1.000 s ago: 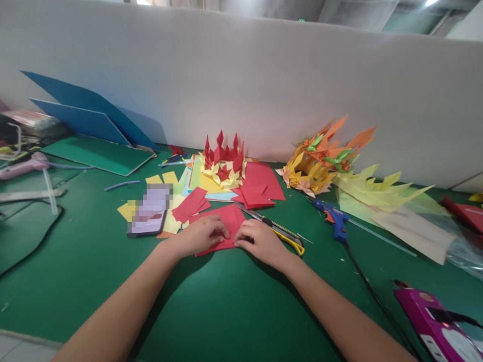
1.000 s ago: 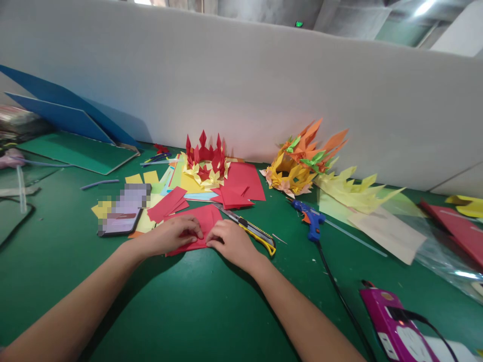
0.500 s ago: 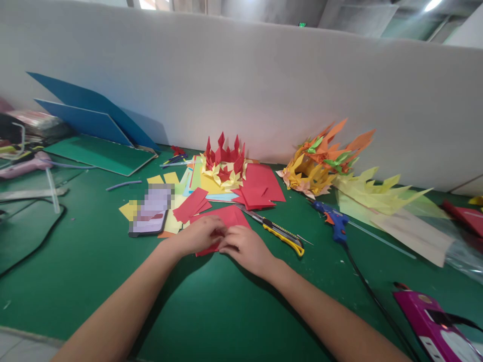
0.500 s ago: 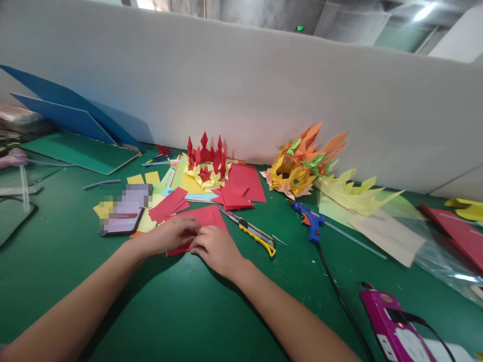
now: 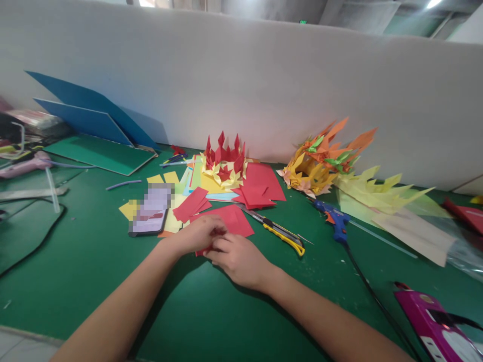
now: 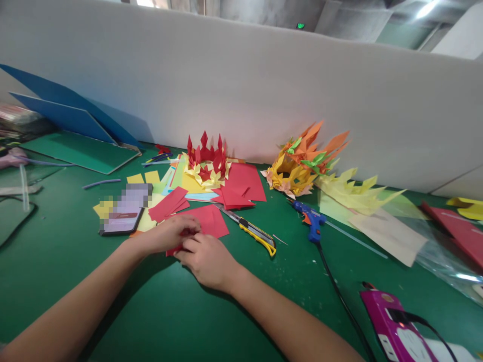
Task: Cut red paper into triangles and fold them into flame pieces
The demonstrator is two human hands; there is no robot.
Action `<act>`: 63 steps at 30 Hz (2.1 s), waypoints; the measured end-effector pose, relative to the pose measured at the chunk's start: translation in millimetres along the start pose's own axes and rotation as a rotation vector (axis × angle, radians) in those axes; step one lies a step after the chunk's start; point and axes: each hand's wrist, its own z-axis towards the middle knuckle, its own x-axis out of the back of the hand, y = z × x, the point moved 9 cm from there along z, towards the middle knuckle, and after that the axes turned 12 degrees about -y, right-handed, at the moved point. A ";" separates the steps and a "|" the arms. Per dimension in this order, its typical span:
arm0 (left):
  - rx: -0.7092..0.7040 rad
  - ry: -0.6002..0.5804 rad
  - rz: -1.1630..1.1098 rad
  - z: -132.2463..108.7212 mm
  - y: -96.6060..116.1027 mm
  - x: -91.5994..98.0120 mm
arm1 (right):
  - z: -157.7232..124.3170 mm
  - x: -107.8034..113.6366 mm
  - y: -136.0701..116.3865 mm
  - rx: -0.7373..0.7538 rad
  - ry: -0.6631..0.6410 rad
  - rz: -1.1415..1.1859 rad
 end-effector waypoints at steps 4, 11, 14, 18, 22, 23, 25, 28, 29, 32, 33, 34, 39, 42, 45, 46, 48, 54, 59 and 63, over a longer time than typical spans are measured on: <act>-0.019 -0.001 -0.003 0.3 -0.3 -0.1 | -0.9 0.9 0.6 -0.005 -0.014 0.050; -0.078 0.011 -0.046 1.9 -2.9 -1.2 | -13.3 4.4 20.4 -0.090 0.015 0.128; -0.120 0.005 -0.043 1.0 -1.4 -1.7 | -15.9 4.1 21.8 -0.095 0.009 0.098; -0.160 -0.017 -0.027 -0.9 -0.7 -2.6 | -15.0 2.7 19.6 -0.085 0.004 0.069; -0.152 -0.039 -0.051 -0.8 -3.5 -2.5 | -17.6 5.3 21.7 -0.077 0.038 0.076; -0.146 -0.041 -0.059 -0.5 -4.3 -2.5 | -19.2 7.1 21.9 -0.060 0.049 0.084; -0.138 -0.048 -0.068 0.2 -6.1 -3.4 | -22.7 11.1 20.7 -0.008 0.064 0.095; -0.136 -0.052 -0.066 1.3 -8.8 -5.3 | -27.0 16.2 18.0 0.057 0.069 0.075; -0.139 -0.052 -0.062 1.6 -9.4 -5.8 | -27.6 17.3 17.5 0.064 0.070 0.062; -0.151 -0.053 -0.050 1.9 -10.0 -6.5 | -26.4 17.3 16.7 0.057 0.055 0.021; -0.153 -0.056 -0.043 2.0 -9.8 -6.7 | -25.5 16.5 16.3 0.052 0.047 0.007; -0.153 -0.060 -0.035 2.1 -9.6 -7.0 | -24.6 15.7 16.0 0.049 0.040 -0.004; -0.138 -0.073 -0.031 2.6 -9.2 -7.3 | -21.9 13.0 14.9 0.038 0.010 -0.031; -0.135 -0.080 -0.043 2.8 -8.7 -7.3 | -20.6 11.3 13.1 0.040 -0.015 -0.063; -0.120 -0.088 -0.044 3.0 -9.1 -7.3 | -18.5 7.7 11.2 0.033 -0.060 -0.104; -0.116 -0.094 -0.044 3.0 -9.1 -7.5 | -17.6 6.5 11.0 0.024 -0.077 -0.115; -0.106 -0.099 -0.047 2.7 -9.3 -7.3 | -15.5 4.4 10.5 0.000 -0.112 -0.131; -0.082 -0.104 -0.067 3.3 -10.4 -7.0 | -5.6 -0.8 2.9 -0.058 -0.222 -0.133; -0.088 -0.103 -0.080 5.0 -14.7 -9.2 | -4.3 -2.3 5.4 -0.090 -0.246 -0.095; -0.137 -0.079 -0.083 4.7 -13.8 -8.5 | -15.3 1.6 13.4 -0.065 -0.184 -0.024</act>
